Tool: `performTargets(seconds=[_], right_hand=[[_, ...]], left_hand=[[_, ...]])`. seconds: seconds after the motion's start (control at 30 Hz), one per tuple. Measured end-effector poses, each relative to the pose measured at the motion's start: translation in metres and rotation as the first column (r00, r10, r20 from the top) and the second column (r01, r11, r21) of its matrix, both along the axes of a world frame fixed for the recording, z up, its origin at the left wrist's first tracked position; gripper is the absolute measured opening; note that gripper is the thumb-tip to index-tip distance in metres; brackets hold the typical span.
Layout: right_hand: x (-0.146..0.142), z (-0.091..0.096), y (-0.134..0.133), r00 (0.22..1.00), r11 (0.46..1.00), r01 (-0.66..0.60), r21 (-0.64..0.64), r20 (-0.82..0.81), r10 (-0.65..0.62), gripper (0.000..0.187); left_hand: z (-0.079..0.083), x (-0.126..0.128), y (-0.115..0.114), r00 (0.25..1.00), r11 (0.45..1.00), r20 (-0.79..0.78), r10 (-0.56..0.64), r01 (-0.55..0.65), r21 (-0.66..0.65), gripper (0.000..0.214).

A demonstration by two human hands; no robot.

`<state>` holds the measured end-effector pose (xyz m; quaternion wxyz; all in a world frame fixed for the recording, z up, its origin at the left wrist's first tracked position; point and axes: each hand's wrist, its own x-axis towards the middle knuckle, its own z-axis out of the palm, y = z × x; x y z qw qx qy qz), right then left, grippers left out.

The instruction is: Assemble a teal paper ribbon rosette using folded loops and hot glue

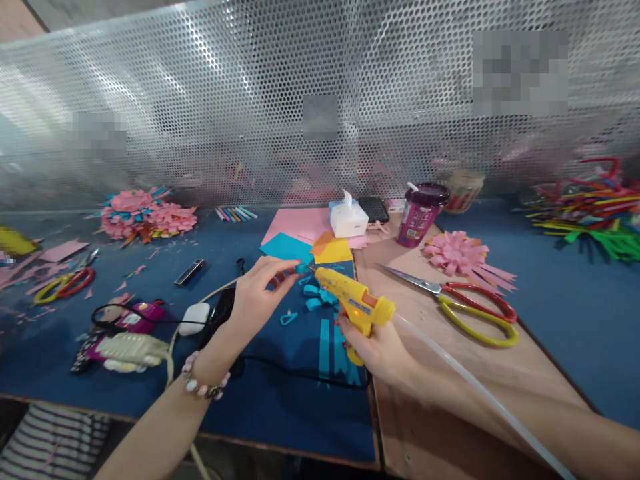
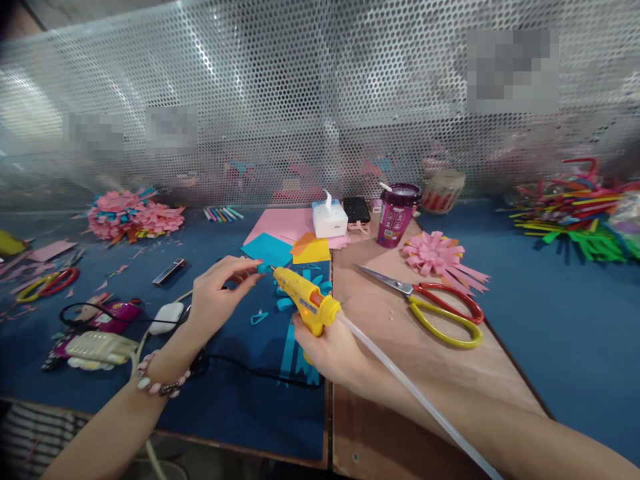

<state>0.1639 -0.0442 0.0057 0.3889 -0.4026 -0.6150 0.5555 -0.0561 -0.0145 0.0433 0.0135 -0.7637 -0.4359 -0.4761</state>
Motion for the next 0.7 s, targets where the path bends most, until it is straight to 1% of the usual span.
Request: performTargets(seconds=[0.17, 0.33, 0.53, 0.7], right_hand=[[-0.0005, -0.0001, -0.0004, 1.0, 1.0, 0.009, 0.017, 0.004, -0.009, 0.019], [-0.0021, 0.0022, -0.0006, 1.0, 1.0, 0.018, -0.007, 0.009, -0.018, 0.016], [-0.0017, 0.0006, 0.0008, 1.0, 1.0, 0.015, 0.023, 0.019, -0.015, 0.019], [-0.0008, 0.0029, 0.0004, 0.999, 1.0, 0.004, 0.012, 0.041, -0.004, 0.02]], left_hand=[[-0.0005, -0.0003, 0.0007, 1.0, 1.0, -0.019, 0.007, -0.007, 0.011, 0.017], [0.0, 0.0004, 0.0009, 1.0, 1.0, -0.028, 0.01, -0.009, 0.015, 0.017], [-0.0008, -0.0006, 0.0009, 0.999, 1.0, -0.046, 0.011, -0.01, 0.028, 0.017], [-0.0006, -0.0012, 0.0005, 0.999, 0.999, -0.049, 0.009, -0.007, 0.038, 0.017]])
